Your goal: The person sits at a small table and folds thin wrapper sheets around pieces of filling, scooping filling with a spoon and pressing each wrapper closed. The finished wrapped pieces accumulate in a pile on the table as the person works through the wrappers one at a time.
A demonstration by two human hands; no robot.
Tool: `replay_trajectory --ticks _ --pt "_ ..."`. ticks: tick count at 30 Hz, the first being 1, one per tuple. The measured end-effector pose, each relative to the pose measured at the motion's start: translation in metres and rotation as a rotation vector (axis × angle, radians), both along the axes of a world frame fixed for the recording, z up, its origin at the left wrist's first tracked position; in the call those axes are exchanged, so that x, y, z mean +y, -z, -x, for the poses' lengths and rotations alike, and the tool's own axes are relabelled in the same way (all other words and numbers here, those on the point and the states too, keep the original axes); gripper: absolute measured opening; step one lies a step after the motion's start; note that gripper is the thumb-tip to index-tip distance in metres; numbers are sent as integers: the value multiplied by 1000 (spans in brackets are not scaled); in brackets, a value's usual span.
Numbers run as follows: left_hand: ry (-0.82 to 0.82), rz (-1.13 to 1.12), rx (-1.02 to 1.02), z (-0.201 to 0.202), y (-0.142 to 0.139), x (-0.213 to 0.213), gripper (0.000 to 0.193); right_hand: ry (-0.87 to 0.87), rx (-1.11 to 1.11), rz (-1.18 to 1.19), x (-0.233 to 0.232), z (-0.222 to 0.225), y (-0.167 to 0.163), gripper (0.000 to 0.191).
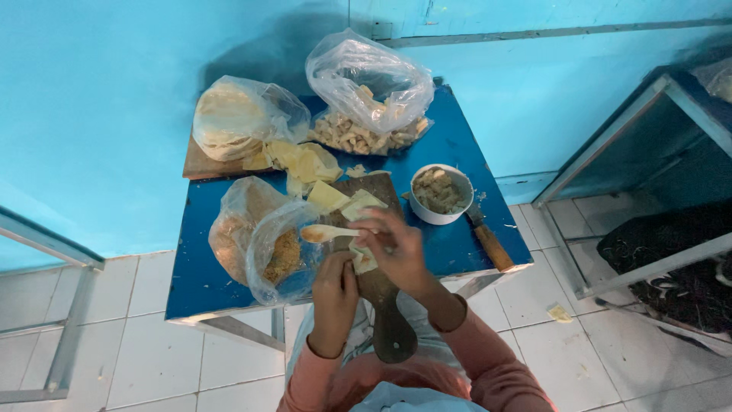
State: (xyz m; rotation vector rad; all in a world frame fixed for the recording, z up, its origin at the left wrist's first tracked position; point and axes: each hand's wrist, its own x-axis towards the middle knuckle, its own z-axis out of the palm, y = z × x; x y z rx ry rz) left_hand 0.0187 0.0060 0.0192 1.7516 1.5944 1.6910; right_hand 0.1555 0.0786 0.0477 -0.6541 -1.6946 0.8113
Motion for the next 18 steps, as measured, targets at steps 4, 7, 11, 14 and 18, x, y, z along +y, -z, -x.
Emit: replay_trajectory --ticks 4,7,11,14,18 --pt "15 -17 85 1 1 -1 14 110 -273 -79 3 16 -4 37" --pt "8 -40 102 1 0 -2 12 389 -494 -53 -4 -6 0 45" --pt "18 -56 124 -1 -1 -2 15 531 -657 30 -20 -20 16 53" --pt "39 -41 123 -3 -2 -1 15 592 -660 120 -21 -17 24 53" --pt "39 -57 145 -3 -3 2 14 502 -537 45 -11 -15 26 47"
